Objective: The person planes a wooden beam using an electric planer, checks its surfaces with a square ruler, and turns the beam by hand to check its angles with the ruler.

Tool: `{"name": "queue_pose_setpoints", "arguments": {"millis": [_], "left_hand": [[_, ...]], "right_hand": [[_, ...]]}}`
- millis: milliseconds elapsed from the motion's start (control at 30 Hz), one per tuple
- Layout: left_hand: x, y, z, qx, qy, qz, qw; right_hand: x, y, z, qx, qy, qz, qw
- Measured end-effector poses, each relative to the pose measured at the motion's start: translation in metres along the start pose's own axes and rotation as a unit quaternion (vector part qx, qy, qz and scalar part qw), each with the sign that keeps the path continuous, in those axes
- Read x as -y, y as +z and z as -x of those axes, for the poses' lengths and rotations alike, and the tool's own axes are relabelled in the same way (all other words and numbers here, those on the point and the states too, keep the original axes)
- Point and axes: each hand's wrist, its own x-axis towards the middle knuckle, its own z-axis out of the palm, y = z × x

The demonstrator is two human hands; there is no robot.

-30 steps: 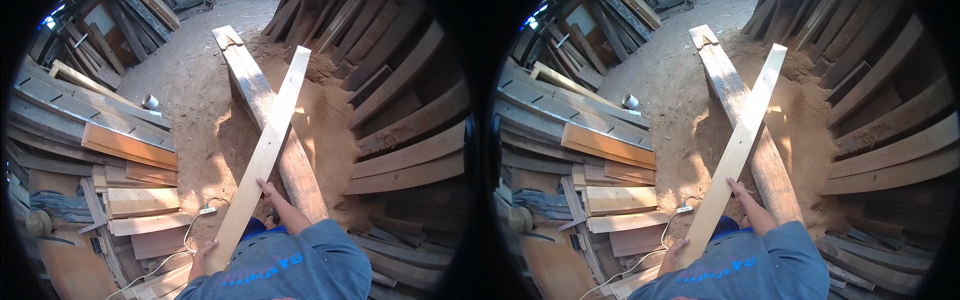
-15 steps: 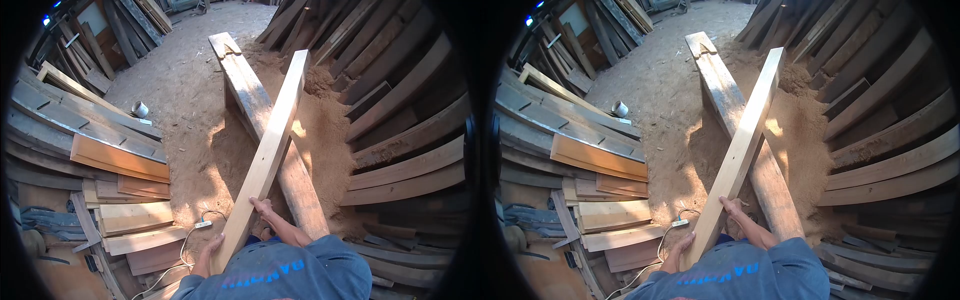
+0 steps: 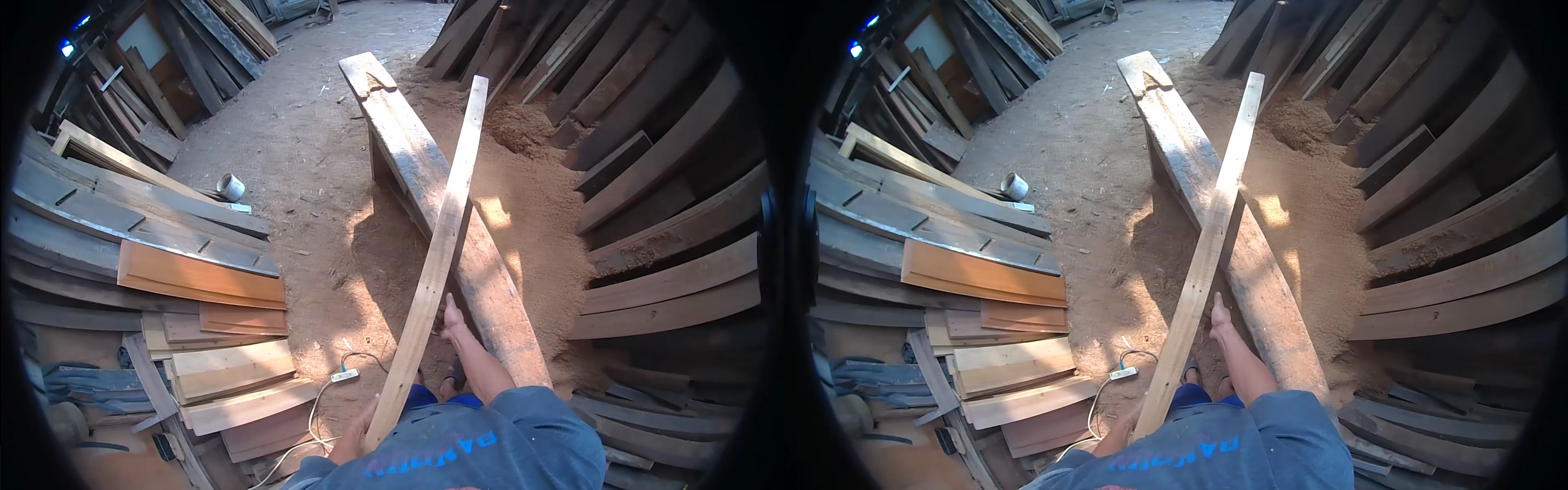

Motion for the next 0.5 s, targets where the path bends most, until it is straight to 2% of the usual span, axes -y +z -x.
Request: {"name": "queue_pose_setpoints", "arguments": {"millis": [33, 133, 167, 267, 367, 500], "left_hand": [[-0.001, 0.003, -0.002, -0.002, 0.001, -0.002, 1.000], [0.067, -0.032, -0.086, -0.012, 0.023, 0.062, 0.998], [0.062, -0.032, -0.080, -0.010, 0.024, 0.049, 0.998], [0.038, -0.022, -0.059, 0.002, 0.024, 0.041, 0.999], [0.030, -0.019, -0.056, 0.012, 0.028, 0.033, 0.999], [0.012, -0.008, -0.061, 0.026, 0.042, 0.019, 0.999]], "right_hand": [[-0.001, -0.009, -0.034, 0.052, -0.034, 0.004, 0.998], [0.023, 0.021, -0.054, 0.106, -0.109, -0.061, 0.986], [0.024, 0.026, -0.053, 0.121, -0.127, -0.080, 0.981], [0.021, 0.038, -0.025, 0.069, -0.126, -0.103, 0.984], [0.012, 0.027, -0.011, 0.059, -0.110, -0.098, 0.987], [0.000, 0.015, 0.012, 0.088, -0.174, -0.100, 0.976]]}}
